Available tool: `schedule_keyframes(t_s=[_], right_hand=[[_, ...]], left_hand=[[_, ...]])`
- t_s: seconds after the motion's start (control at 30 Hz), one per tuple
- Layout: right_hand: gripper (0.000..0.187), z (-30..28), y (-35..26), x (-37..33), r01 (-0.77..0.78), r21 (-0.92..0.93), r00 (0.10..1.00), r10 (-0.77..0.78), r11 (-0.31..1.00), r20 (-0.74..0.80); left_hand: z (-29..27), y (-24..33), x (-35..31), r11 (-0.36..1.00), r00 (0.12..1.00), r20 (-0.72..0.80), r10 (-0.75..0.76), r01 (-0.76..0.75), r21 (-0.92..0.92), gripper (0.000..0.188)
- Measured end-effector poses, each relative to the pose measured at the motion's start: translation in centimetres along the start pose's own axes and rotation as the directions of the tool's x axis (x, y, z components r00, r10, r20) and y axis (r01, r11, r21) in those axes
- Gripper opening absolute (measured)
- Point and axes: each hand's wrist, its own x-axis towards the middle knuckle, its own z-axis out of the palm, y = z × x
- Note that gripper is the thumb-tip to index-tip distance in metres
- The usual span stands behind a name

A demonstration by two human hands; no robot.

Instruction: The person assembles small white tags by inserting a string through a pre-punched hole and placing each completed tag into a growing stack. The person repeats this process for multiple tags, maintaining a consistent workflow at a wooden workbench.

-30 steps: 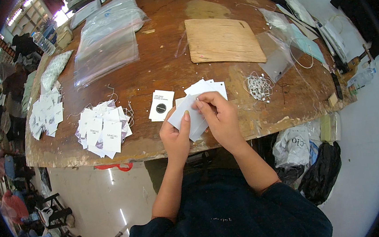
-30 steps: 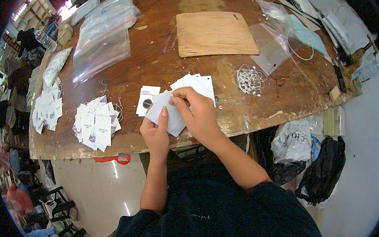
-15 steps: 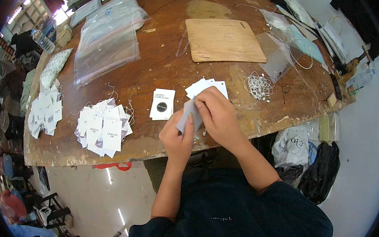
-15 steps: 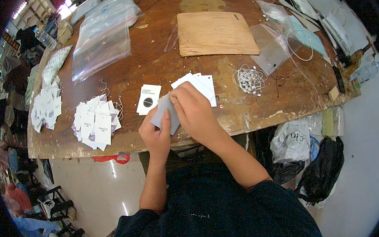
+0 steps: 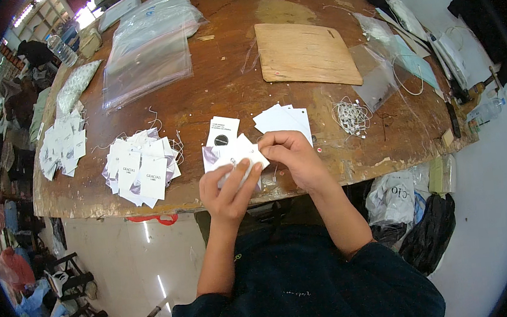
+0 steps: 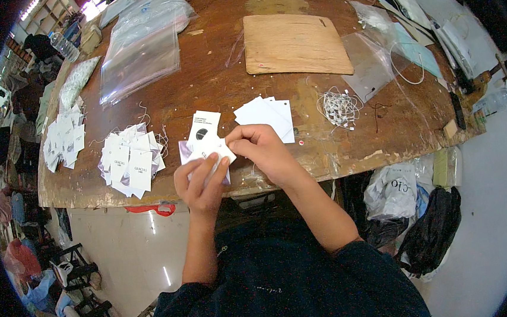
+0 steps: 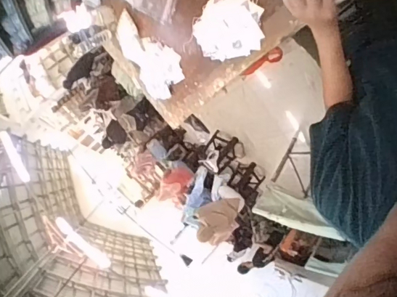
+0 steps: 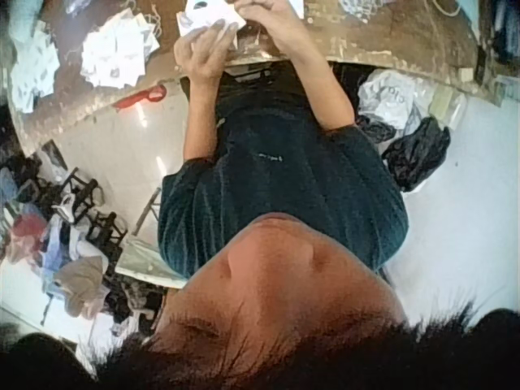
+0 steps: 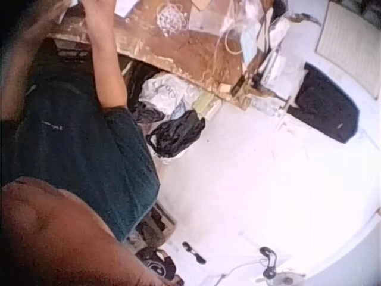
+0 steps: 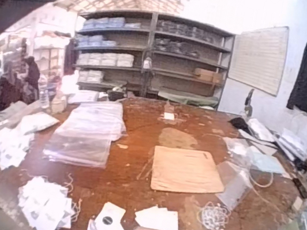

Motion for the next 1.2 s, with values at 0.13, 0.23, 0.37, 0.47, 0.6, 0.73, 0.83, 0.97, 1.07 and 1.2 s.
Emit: schedule_keyframes(t_s=[0.13, 0.23, 0.37, 0.47, 0.6, 0.73, 0.83, 0.97, 1.07, 1.2], right_hand=[[0.012, 1.6, 0.3, 0.3, 0.028, 0.069, 0.998, -0.031, 0.997, 0.049], [0.014, 2.3, 0.7, 1.4, -0.018, -0.140, 1.000, 0.016, 0.990, -0.017], [0.021, 0.0, 0.3, 5.0, 0.105, -0.521, 0.865, -0.336, 0.847, -0.372], [0.024, -1.2, 0.5, 6.9, 0.135, -0.601, 0.779, -0.459, 0.788, -0.427], [0.053, 0.7, 2.3, 6.1, 0.220, -0.935, 0.931, -0.345, 0.278, 0.117], [0.060, 2.7, 3.0, 5.4, 0.146, -0.987, 0.970, -0.206, 0.070, 0.128], [0.059, 2.5, 2.8, 5.5, 0.142, -0.988, 0.979, -0.156, 0.063, 0.130], [0.053, 1.6, 2.8, 5.3, 0.233, -0.966, 0.936, -0.294, 0.115, 0.191], [0.051, 1.1, 2.6, 5.1, 0.266, -0.954, 0.914, -0.349, 0.136, 0.205], [0.055, 1.1, 1.5, 4.8, 0.258, -0.948, 0.930, -0.314, 0.186, 0.192]], left_hand=[[-0.5, -0.1, -0.8, 0.996, 0.999, -0.037, -0.034, 0.037, 0.085, 0.031], [-0.8, -0.6, -1.4, 0.995, 1.000, 0.001, 0.013, -0.013, 0.096, 0.031], [-2.6, -2.7, -1.9, 0.980, 0.999, -0.010, 0.053, -0.050, 0.190, 0.029], [-4.9, -7.1, -0.9, 0.926, 0.994, -0.042, -0.100, 0.108, 0.363, 0.038], [-5.8, -10.4, 0.6, 0.838, 0.924, 0.064, -0.377, 0.310, 0.449, 0.042], [-5.0, -8.7, 1.0, 0.893, 0.909, 0.068, -0.410, 0.385, 0.234, 0.037], [-4.1, -6.7, 0.9, 0.889, 0.886, 0.092, -0.455, 0.446, 0.101, 0.033], [-3.4, -5.5, 0.8, 0.829, 0.829, 0.130, -0.543, 0.555, -0.077, 0.028], [-3.1, -5.4, 0.7, 0.745, 0.777, 0.166, -0.607, 0.630, -0.219, 0.026], [-2.6, -5.2, 0.5, 0.533, 0.670, 0.248, -0.700, 0.721, -0.442, 0.029]])
